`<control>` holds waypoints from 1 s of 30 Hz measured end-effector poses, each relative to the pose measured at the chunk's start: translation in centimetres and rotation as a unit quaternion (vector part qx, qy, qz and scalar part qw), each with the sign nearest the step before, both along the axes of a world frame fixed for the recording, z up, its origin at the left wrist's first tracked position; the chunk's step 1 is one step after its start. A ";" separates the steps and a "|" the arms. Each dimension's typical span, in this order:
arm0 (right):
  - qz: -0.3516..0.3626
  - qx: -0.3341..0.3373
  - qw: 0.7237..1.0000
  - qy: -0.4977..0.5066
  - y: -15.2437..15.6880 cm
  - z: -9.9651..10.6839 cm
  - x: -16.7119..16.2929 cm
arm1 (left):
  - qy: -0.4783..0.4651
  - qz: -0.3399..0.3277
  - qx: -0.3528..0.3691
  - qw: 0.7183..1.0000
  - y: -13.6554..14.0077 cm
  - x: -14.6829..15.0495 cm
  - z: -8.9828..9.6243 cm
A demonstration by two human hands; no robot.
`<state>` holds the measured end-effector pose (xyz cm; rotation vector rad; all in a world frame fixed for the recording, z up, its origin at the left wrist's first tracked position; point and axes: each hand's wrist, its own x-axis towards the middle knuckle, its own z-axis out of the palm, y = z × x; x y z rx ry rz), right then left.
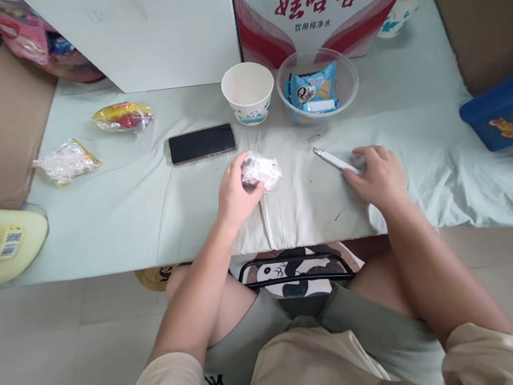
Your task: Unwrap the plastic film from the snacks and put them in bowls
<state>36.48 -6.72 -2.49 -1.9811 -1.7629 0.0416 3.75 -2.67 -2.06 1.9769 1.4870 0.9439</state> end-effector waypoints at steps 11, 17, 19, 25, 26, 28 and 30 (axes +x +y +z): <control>0.154 -0.008 0.979 0.135 -1.1 2.1 -6.6 | -0.020 0.017 -0.013 1.000 0.3 1.5 -1.4; 0.188 -0.070 0.972 0.120 -0.6 1.5 -8.8 | -0.014 0.014 -0.025 1.000 0.3 2.0 -1.2; 0.177 -0.096 0.974 0.101 -0.8 1.8 -8.2 | -0.015 0.012 -0.029 0.999 0.4 1.9 -1.3; 0.120 -0.152 0.977 0.093 -2.2 3.8 -4.7 | -0.003 0.012 -0.008 1.000 0.7 1.5 -1.5; 0.096 -0.145 0.980 0.095 -2.3 3.8 -4.0 | 0.002 0.012 0.012 1.000 0.8 1.3 -1.4; 0.041 -0.108 0.990 0.080 -2.1 3.4 -2.7 | 0.011 -0.001 0.051 0.999 1.0 1.0 -1.2; -0.003 -0.066 0.997 0.044 -1.5 2.5 -1.5 | 0.022 -0.030 0.061 0.997 1.2 0.7 -0.9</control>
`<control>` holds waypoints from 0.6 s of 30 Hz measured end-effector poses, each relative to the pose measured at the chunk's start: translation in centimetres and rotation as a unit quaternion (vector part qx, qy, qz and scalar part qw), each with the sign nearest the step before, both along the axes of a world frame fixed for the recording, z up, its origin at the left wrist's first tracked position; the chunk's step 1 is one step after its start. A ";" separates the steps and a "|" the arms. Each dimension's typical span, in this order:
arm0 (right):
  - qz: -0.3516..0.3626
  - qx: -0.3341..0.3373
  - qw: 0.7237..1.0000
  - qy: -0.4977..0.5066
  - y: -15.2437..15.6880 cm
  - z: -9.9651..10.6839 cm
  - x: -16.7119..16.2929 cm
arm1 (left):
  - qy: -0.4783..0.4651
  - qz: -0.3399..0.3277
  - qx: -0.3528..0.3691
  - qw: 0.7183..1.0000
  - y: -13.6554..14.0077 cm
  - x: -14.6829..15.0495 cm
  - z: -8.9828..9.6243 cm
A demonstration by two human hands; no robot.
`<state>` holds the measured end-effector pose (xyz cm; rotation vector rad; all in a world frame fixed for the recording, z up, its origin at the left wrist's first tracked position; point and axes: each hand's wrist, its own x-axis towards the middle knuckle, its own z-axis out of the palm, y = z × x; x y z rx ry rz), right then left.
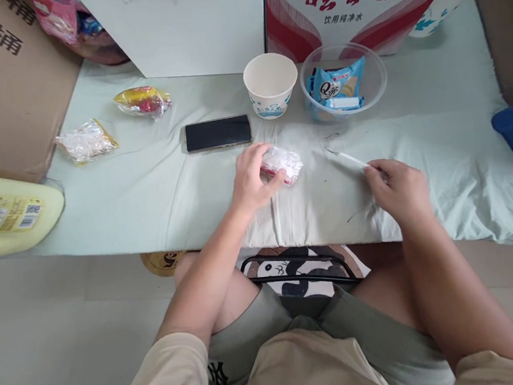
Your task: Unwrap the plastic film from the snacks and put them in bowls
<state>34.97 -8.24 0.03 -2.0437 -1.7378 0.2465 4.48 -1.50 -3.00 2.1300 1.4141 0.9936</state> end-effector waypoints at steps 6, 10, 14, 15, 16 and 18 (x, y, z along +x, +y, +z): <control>0.017 0.102 0.994 -0.036 1.1 -1.7 -0.3 | -0.078 -0.013 -0.087 0.993 -0.4 0.3 0.9; 0.228 0.077 0.968 0.074 0.3 -1.3 -3.8 | -0.238 -0.035 -0.225 0.944 -1.2 1.0 1.4; 0.268 0.054 0.956 0.105 0.1 -0.9 -5.5 | -0.288 -0.035 -0.266 0.919 -1.0 0.9 0.9; 0.259 0.059 0.957 0.114 0.1 -0.8 -5.4 | -0.281 -0.022 -0.262 0.923 -0.7 0.6 0.7; 0.248 0.068 0.959 0.122 0.2 -0.7 -5.1 | -0.272 -0.009 -0.257 0.927 -0.4 0.2 0.4; 0.215 0.082 0.965 0.125 0.4 -0.5 -4.2 | -0.254 0.020 -0.241 0.936 0.2 -0.7 0.0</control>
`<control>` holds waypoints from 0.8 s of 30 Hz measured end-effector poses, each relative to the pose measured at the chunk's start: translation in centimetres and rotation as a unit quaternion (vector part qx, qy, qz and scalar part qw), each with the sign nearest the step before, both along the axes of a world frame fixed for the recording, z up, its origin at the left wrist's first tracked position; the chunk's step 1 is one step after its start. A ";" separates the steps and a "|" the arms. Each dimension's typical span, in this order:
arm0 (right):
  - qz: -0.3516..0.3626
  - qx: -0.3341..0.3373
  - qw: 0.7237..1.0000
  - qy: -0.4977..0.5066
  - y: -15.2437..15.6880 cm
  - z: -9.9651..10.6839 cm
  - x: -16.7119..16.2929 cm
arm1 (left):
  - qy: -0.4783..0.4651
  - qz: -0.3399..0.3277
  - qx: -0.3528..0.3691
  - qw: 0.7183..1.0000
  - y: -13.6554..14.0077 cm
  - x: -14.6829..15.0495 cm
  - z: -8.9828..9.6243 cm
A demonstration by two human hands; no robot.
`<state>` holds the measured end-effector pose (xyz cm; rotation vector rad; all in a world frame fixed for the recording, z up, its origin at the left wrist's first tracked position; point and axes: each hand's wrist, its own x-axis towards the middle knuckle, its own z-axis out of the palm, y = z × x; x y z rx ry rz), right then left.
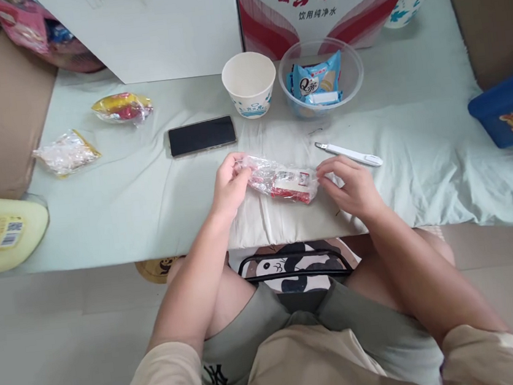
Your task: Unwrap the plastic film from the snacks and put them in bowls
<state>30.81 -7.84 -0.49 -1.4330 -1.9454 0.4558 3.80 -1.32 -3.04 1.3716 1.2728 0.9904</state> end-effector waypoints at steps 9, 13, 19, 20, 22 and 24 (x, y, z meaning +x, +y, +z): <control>-0.140 -0.094 0.986 -0.016 0.5 0.5 2.3 | 0.103 0.038 0.061 0.992 0.6 -2.3 0.7; -0.118 -0.107 0.985 -0.066 0.7 -0.2 1.3 | 0.164 0.010 0.111 0.980 0.2 -1.1 1.3; -0.094 0.035 0.991 -0.089 0.5 -0.5 0.2 | 0.195 0.022 0.228 0.954 0.6 0.1 1.4; -0.092 0.063 0.990 -0.085 0.3 -0.3 0.1 | 0.184 0.029 0.246 0.951 0.7 0.0 1.5; -0.070 0.120 0.988 -0.068 -0.1 0.3 0.1 | 0.163 0.044 0.282 0.944 0.7 -0.3 1.8; -0.011 0.158 0.987 -0.038 -0.7 1.0 0.1 | 0.147 0.057 0.303 0.940 0.3 -0.8 2.3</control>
